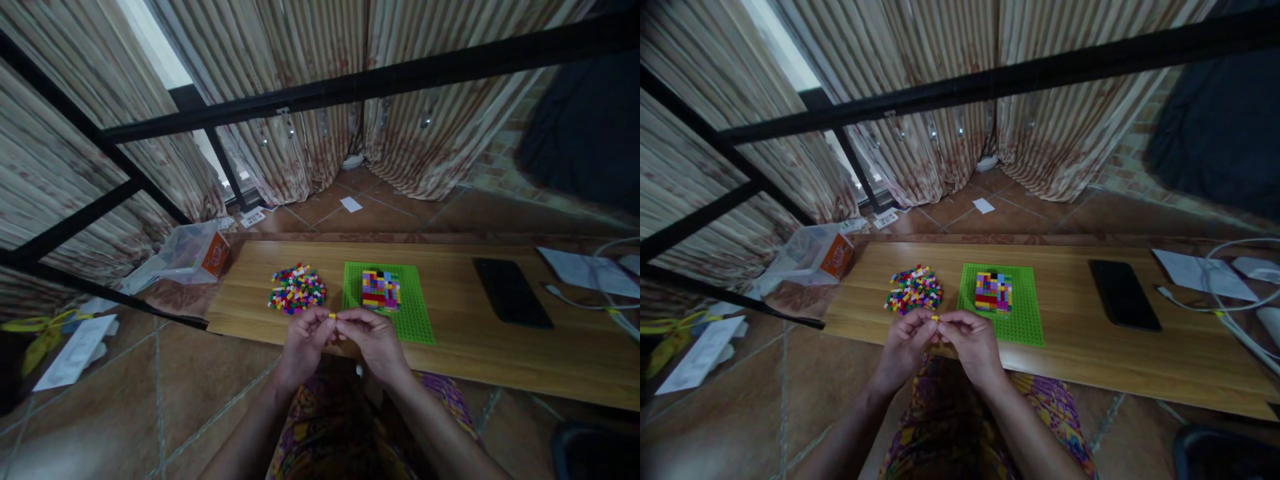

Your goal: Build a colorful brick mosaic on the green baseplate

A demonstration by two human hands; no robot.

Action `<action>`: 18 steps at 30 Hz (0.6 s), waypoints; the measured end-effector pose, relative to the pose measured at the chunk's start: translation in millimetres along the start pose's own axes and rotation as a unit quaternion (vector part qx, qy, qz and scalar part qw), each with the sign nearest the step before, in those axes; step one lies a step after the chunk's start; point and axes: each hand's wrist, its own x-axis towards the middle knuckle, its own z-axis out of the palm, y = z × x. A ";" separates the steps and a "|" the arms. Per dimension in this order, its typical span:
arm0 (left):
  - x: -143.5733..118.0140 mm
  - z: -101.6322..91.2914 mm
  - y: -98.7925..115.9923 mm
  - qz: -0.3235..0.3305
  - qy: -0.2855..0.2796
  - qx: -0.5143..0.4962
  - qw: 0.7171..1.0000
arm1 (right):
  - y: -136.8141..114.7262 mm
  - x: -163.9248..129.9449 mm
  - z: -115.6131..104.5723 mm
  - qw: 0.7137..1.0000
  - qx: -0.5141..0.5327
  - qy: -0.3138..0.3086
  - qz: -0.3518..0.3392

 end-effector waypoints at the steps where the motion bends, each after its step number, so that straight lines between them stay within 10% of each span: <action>1: -2.9 -4.7 -3.6 -0.013 0.002 -0.013 1.000 | 5.5 -2.2 -0.3 1.000 -0.011 -0.005 0.019; 7: -26.8 -35.3 -44.7 -0.114 0.023 -0.127 0.985 | 45.8 -3.0 -1.6 0.990 -0.089 -0.055 0.100; 18: -33.1 -57.0 -65.1 -0.186 0.120 -0.172 0.960 | 44.3 83.2 22.1 0.872 -0.455 -0.062 -0.172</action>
